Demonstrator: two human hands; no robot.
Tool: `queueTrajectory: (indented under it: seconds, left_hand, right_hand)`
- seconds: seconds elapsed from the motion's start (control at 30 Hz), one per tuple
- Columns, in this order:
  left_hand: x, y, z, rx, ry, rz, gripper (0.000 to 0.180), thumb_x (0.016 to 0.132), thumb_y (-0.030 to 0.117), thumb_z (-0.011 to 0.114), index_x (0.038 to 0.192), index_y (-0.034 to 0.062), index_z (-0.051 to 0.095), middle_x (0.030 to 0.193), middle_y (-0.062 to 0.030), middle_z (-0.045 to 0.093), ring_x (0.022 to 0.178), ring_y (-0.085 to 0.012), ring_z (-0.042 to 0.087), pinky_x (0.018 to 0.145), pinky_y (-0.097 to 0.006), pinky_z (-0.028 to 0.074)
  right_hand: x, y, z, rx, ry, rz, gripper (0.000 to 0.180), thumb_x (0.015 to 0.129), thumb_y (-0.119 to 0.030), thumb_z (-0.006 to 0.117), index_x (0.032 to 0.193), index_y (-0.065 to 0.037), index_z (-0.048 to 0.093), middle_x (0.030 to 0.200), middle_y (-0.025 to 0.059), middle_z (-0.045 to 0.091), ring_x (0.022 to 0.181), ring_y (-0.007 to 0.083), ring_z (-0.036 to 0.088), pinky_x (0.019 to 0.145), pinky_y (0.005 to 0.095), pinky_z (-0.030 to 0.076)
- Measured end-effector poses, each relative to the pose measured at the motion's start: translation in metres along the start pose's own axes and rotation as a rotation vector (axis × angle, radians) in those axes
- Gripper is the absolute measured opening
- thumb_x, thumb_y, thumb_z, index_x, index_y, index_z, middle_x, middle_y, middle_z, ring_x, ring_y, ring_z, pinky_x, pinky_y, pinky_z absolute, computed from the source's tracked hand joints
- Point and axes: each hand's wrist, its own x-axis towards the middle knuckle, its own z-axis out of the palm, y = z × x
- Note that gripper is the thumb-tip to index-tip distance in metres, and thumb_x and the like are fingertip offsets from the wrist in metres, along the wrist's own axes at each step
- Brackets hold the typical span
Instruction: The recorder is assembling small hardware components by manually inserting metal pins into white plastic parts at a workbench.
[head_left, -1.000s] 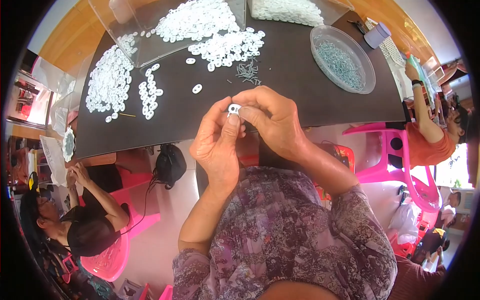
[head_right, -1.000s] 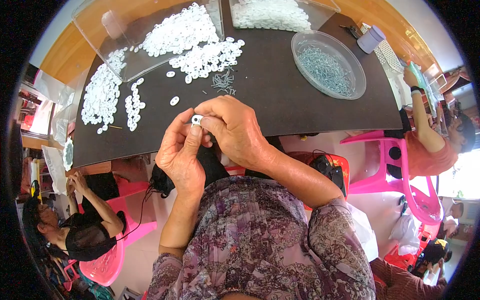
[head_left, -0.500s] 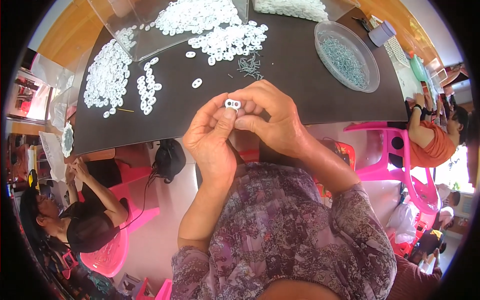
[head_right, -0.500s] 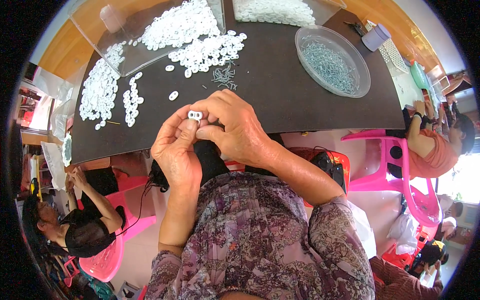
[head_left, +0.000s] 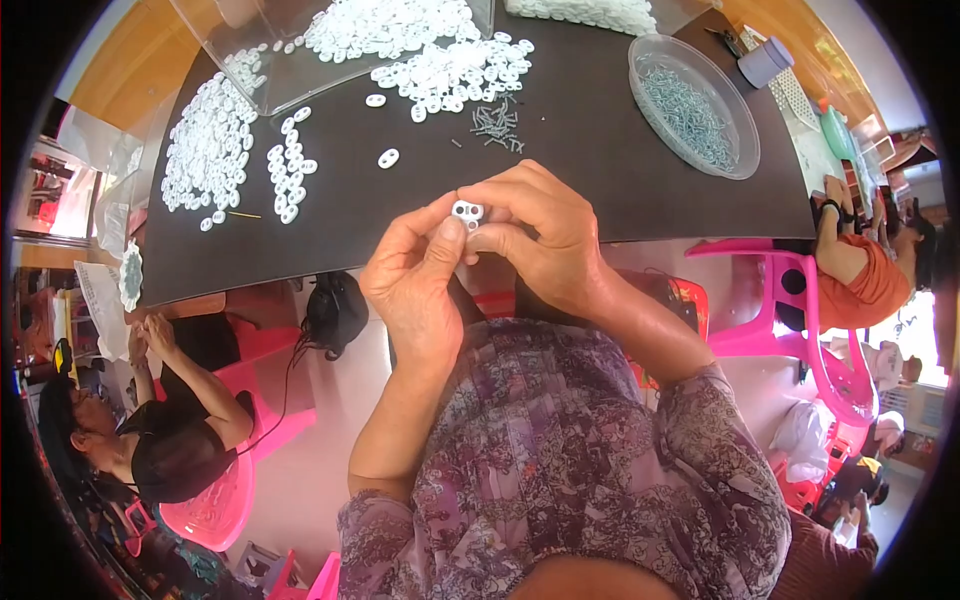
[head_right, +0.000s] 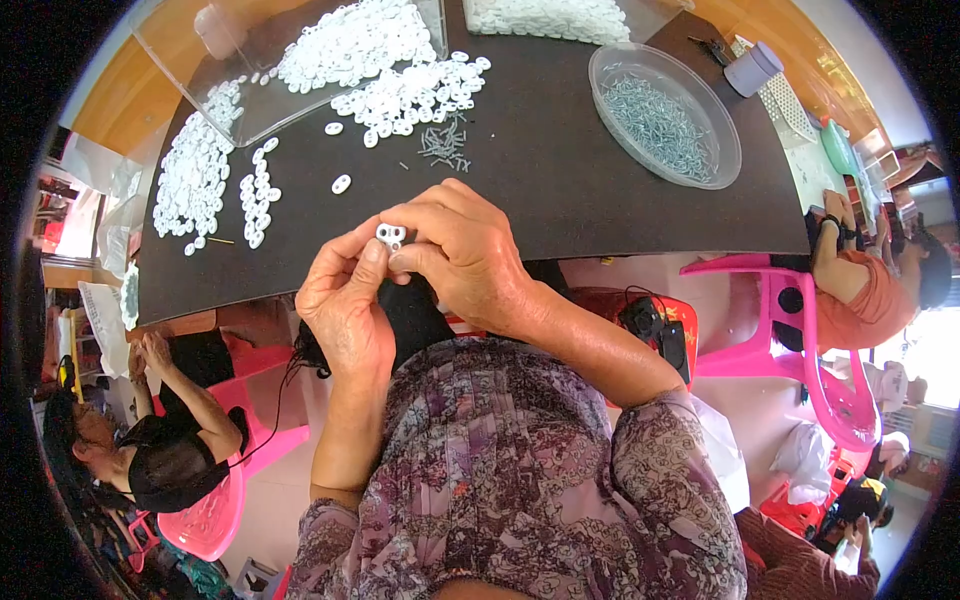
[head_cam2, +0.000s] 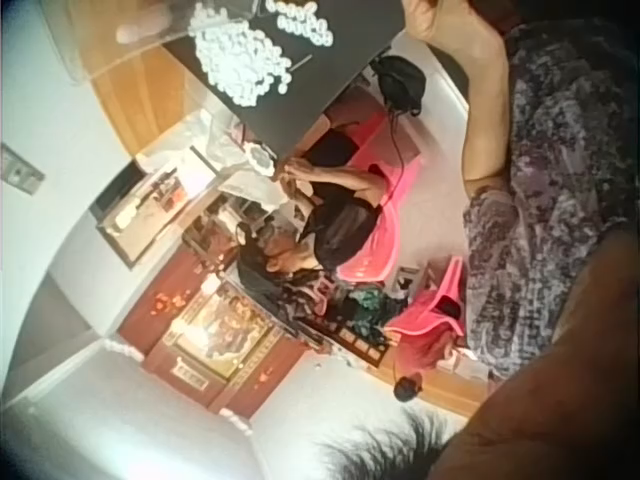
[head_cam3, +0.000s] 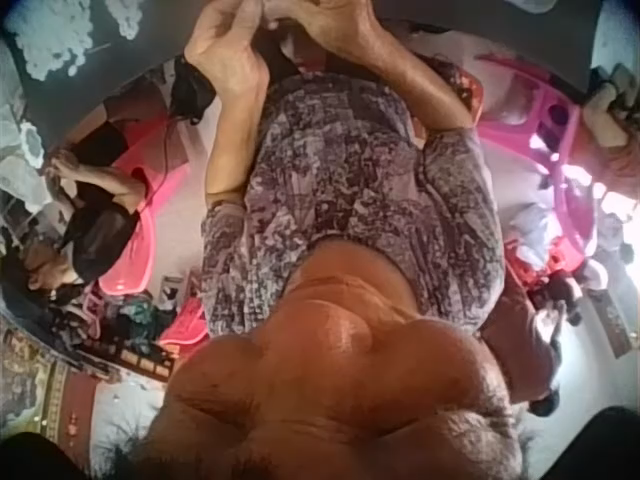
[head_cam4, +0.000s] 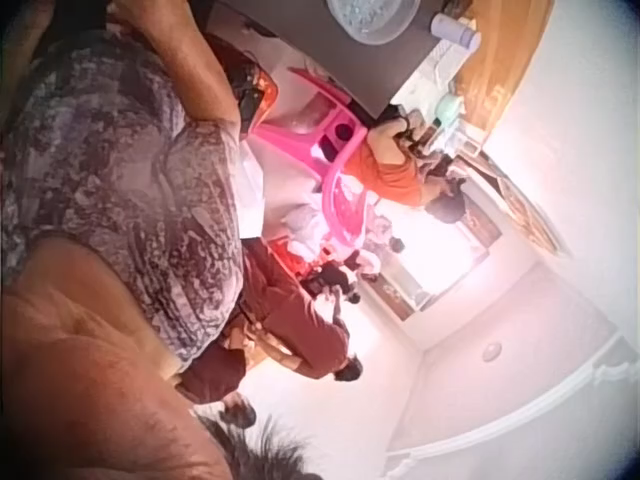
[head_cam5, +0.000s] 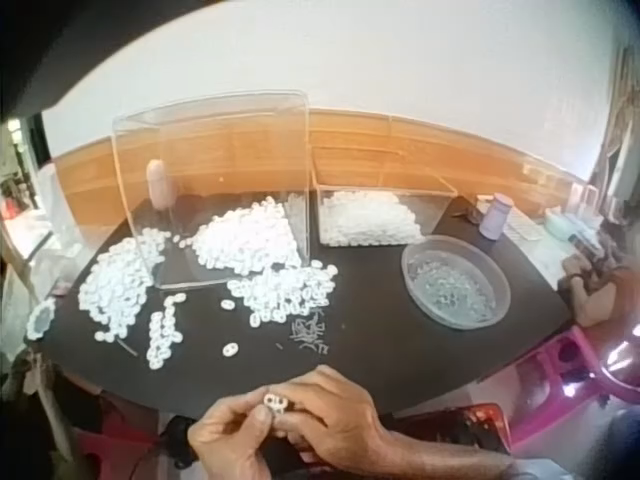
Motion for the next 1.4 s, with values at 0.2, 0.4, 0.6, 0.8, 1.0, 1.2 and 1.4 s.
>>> queueTrajectory:
  seconds: [0.2,0.4,0.6,0.8,1.0,1.2,1.4]
  left_hand:
    - [0.001,0.002,0.000,0.014,-0.024,0.029,0.018,0.087,-0.001,0.061,0.103,-0.0077,0.063,0.089,-0.0105,0.065,0.071,-0.0136,0.059,0.059,-0.025,0.050]
    - [-0.001,-0.001,0.001,-0.006,-0.019,0.058,0.022,0.088,0.002,0.061,0.108,-0.0072,0.062,0.092,-0.0093,0.065,0.076,-0.0123,0.059,0.064,-0.025,0.049]
    - [-0.002,-0.013,-0.003,0.029,-0.027,0.171,0.022,0.088,0.008,0.064,0.106,-0.0057,0.063,0.094,-0.0078,0.065,0.077,-0.0110,0.057,0.066,-0.024,0.047]
    - [0.000,-0.023,0.001,0.034,-0.007,0.261,0.021,0.090,0.013,0.063,0.102,-0.0044,0.062,0.087,-0.0039,0.061,0.071,-0.0078,0.053,0.063,-0.021,0.045]
    - [-0.003,-0.025,0.006,0.048,0.019,0.228,0.021,0.092,0.016,0.060,0.101,-0.0030,0.060,0.085,-0.0031,0.060,0.070,-0.0074,0.053,0.062,-0.020,0.044]
    - [-0.008,-0.018,0.011,-0.012,0.047,0.190,0.021,0.093,0.015,0.059,0.103,-0.0034,0.060,0.090,-0.0048,0.062,0.077,-0.0086,0.056,0.069,-0.022,0.046]
    - [-0.012,-0.015,0.006,-0.001,0.009,0.247,0.020,0.094,0.014,0.058,0.103,-0.0037,0.060,0.093,-0.0058,0.062,0.081,-0.0088,0.055,0.072,-0.023,0.046]
  right_hand:
    - [-0.002,0.000,0.000,0.017,-0.002,0.016,0.025,0.066,0.001,0.070,0.089,-0.003,0.064,0.070,0.0051,0.060,0.063,0.0207,0.053,0.057,0.0318,0.043]
    - [-0.001,-0.004,0.003,-0.002,0.032,-0.044,0.025,0.066,0.001,0.070,0.090,-0.002,0.064,0.071,0.0055,0.060,0.063,0.0204,0.053,0.056,0.0312,0.043]
    - [-0.006,-0.001,0.004,-0.016,0.036,-0.048,0.027,0.067,0.001,0.070,0.093,0.000,0.064,0.073,0.0071,0.061,0.064,0.0208,0.054,0.057,0.0317,0.044]
    - [-0.008,0.004,0.009,-0.019,0.101,-0.129,0.026,0.069,0.001,0.068,0.095,0.002,0.063,0.073,0.0084,0.061,0.063,0.0212,0.054,0.055,0.0317,0.044]
    - [-0.012,0.006,0.013,-0.008,0.141,-0.119,0.026,0.071,0.003,0.066,0.097,0.003,0.062,0.074,0.0091,0.060,0.064,0.0223,0.053,0.055,0.0321,0.044]
    - [-0.015,0.002,0.015,-0.049,0.151,-0.164,0.030,0.073,0.000,0.068,0.102,0.001,0.059,0.081,0.0091,0.059,0.066,0.0235,0.052,0.058,0.0330,0.043]
    - [-0.017,-0.001,0.015,-0.015,0.136,-0.150,0.030,0.073,-0.002,0.069,0.101,-0.001,0.059,0.084,0.0088,0.059,0.066,0.0235,0.052,0.058,0.0330,0.043]
